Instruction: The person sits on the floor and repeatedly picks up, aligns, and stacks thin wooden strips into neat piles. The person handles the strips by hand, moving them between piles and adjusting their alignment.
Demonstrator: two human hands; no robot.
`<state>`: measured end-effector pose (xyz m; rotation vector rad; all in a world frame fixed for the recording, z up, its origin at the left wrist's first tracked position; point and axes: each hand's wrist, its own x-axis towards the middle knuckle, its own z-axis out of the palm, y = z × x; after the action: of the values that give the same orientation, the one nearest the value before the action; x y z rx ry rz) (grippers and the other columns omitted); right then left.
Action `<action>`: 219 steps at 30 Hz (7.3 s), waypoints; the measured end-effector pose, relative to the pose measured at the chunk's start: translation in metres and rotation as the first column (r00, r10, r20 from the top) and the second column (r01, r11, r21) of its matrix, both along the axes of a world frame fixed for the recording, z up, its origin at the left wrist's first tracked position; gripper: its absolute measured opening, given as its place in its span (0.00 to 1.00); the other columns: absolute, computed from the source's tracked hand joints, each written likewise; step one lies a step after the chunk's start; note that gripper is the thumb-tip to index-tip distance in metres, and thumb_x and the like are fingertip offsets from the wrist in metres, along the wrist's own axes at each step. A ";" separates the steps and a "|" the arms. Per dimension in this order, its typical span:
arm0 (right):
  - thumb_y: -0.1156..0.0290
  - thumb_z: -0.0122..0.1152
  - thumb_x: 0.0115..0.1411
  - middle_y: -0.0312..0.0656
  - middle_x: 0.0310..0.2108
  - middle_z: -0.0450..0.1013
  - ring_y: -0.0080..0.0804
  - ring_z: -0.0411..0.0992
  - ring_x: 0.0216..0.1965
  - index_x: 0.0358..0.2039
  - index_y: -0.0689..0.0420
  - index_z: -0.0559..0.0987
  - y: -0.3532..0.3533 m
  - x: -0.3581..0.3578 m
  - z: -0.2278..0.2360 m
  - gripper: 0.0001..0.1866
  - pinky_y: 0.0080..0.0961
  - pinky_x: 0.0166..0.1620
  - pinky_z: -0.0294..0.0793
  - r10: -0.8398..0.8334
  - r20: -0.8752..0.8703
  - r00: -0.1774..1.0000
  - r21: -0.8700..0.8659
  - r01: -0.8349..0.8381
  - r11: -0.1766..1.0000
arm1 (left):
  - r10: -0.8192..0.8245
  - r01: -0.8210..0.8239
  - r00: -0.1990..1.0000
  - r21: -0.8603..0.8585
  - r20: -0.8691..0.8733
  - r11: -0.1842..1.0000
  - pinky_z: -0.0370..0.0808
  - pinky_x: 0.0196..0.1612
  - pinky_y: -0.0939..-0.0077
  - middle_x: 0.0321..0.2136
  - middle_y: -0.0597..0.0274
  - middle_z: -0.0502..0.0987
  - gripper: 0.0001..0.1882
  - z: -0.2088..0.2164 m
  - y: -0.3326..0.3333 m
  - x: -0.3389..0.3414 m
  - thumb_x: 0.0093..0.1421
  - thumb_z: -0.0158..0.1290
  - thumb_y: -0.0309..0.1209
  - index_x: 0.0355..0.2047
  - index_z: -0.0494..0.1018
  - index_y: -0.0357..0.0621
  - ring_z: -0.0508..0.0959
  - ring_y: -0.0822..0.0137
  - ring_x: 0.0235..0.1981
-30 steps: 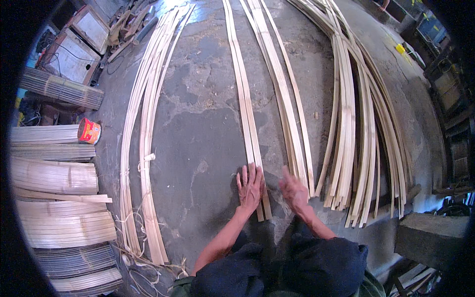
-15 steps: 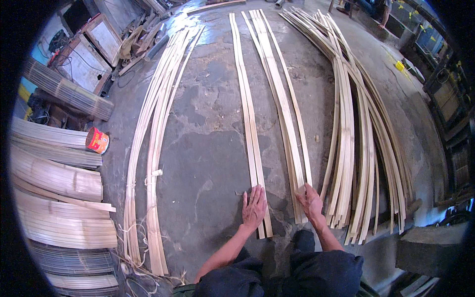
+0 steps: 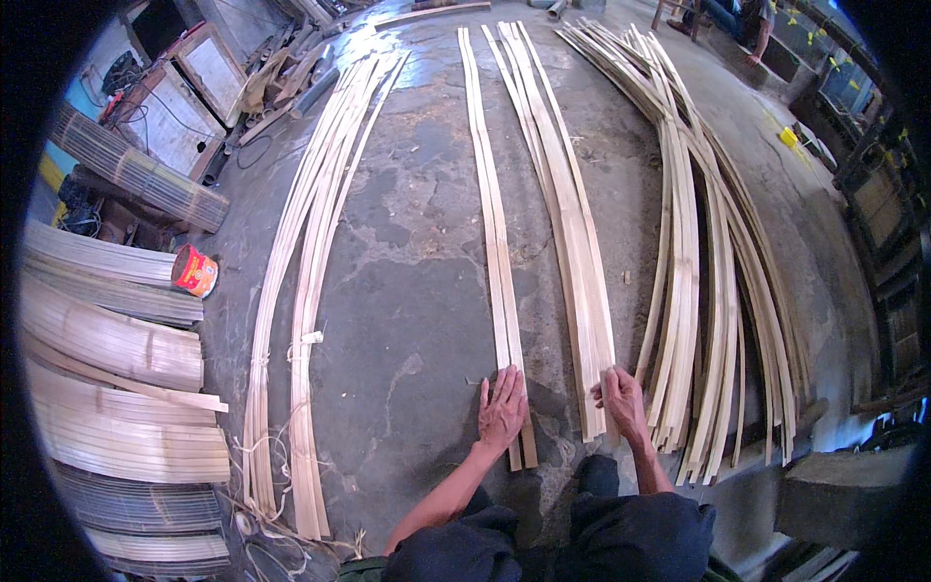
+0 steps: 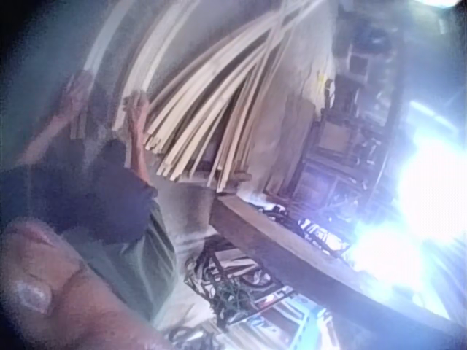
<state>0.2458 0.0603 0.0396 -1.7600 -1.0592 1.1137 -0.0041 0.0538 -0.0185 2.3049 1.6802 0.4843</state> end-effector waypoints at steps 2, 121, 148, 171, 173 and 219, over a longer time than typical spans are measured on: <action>0.58 0.46 0.70 0.37 0.22 0.72 0.23 0.69 0.21 0.38 0.63 0.72 0.000 -0.006 0.022 0.19 0.23 0.27 0.70 0.027 -0.216 0.976 -0.117 -0.053 0.992 | 0.015 -0.015 1.000 -0.007 -0.005 1.000 0.46 0.69 0.52 0.68 0.60 0.55 0.27 -0.001 -0.001 -0.003 0.68 0.42 0.38 0.65 0.58 0.44 0.53 0.63 0.69; 0.64 0.46 0.70 0.50 0.18 0.67 0.31 0.68 0.20 0.66 0.50 0.60 -0.009 -0.098 -0.060 0.25 0.33 0.28 0.71 0.257 0.111 0.960 0.221 -0.276 0.935 | 0.518 -0.312 0.556 -0.415 0.650 0.855 0.76 0.26 0.71 0.28 0.57 0.77 0.25 -0.003 0.050 -0.036 0.60 0.52 0.31 0.57 0.63 0.37 0.77 0.68 0.20; 0.60 0.53 0.68 0.30 0.22 0.64 0.16 0.61 0.25 0.67 0.55 0.60 -0.024 -0.106 -0.038 0.30 0.17 0.28 0.66 0.125 0.032 0.992 0.087 -0.127 0.988 | 0.618 -0.317 0.257 -0.539 0.743 0.780 0.70 0.17 0.80 0.24 0.64 0.74 0.18 0.002 0.059 -0.039 0.63 0.53 0.33 0.51 0.70 0.37 0.71 0.77 0.15; 0.59 0.62 0.58 0.51 0.43 0.69 0.52 0.68 0.47 0.58 0.56 0.68 -0.003 -0.030 -0.021 0.30 0.44 0.48 0.68 0.155 0.730 0.666 0.012 -0.239 0.971 | 0.695 0.305 0.322 -0.765 0.643 0.567 0.79 0.39 0.70 0.38 0.58 0.78 0.12 0.004 0.016 0.024 0.67 0.48 0.31 0.48 0.68 0.39 0.80 0.66 0.35; 0.60 0.63 0.57 0.51 0.43 0.69 0.53 0.68 0.47 0.58 0.55 0.67 -0.005 -0.024 -0.035 0.30 0.46 0.48 0.67 0.154 0.701 0.697 0.026 -0.241 0.970 | 0.701 0.302 0.327 -0.773 0.633 0.557 0.79 0.37 0.70 0.36 0.58 0.78 0.13 0.015 0.009 0.036 0.66 0.49 0.30 0.49 0.67 0.39 0.80 0.67 0.34; 0.64 0.49 0.69 0.48 0.19 0.61 0.23 0.61 0.24 0.64 0.53 0.65 -0.006 -0.063 -0.031 0.24 0.27 0.27 0.66 0.133 0.243 0.961 0.158 -0.174 0.972 | 0.559 0.035 0.463 -0.644 0.688 0.764 0.75 0.39 0.69 0.36 0.51 0.79 0.22 -0.021 -0.005 0.052 0.61 0.53 0.30 0.55 0.68 0.41 0.78 0.65 0.35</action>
<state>0.1827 0.0541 0.0087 -1.7150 -1.4138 0.8876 0.0482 0.0491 -0.0391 0.9739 1.3479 0.8547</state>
